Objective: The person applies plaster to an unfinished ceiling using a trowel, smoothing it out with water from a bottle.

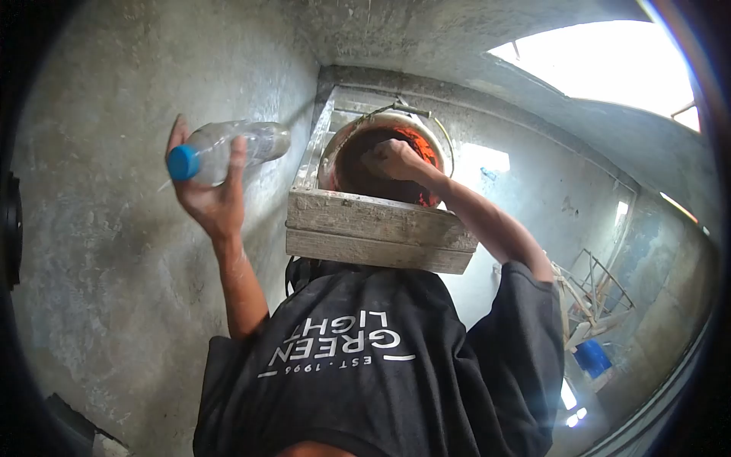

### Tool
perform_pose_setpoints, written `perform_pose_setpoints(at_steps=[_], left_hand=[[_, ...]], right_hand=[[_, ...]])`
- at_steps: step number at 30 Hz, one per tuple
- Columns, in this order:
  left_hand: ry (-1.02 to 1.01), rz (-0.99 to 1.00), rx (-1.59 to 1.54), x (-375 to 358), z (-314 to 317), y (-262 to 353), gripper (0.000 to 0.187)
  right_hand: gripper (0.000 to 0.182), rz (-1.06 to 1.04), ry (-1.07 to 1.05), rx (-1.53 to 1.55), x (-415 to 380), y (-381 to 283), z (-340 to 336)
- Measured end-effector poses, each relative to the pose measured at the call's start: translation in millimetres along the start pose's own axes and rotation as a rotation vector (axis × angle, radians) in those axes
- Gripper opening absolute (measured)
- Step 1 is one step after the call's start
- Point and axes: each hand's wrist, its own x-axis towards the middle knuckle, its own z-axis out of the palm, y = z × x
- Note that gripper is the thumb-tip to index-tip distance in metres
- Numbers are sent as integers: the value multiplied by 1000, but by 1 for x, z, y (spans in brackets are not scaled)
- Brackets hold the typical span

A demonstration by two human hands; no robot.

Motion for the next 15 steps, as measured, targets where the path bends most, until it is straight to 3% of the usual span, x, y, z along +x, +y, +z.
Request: perform_pose_setpoints(at_steps=[1,3,5,8,9,11,15], left_hand=[[31,-39,-19,-2,-7,-3,76],[4,-64,57,-6,-22,-9,76],[47,-120,49,-12,-32,-19,74],[26,-126,145,-24,-44,-35,73],[-20,-108,254,-26,-46,-39,74],[14,-175,225,-32,-46,-43,73],[-78,-170,403,-43,-50,-57,67]], right_hand=[[33,8,-22,-5,18,18,11],[30,-271,48,-277,53,66,47],[26,-263,-20,-389,59,84,63],[39,-237,-25,-502,54,130,85],[40,-514,45,-685,56,165,97],[42,-794,103,-858,59,207,121],[24,-546,-24,-633,73,243,169]])
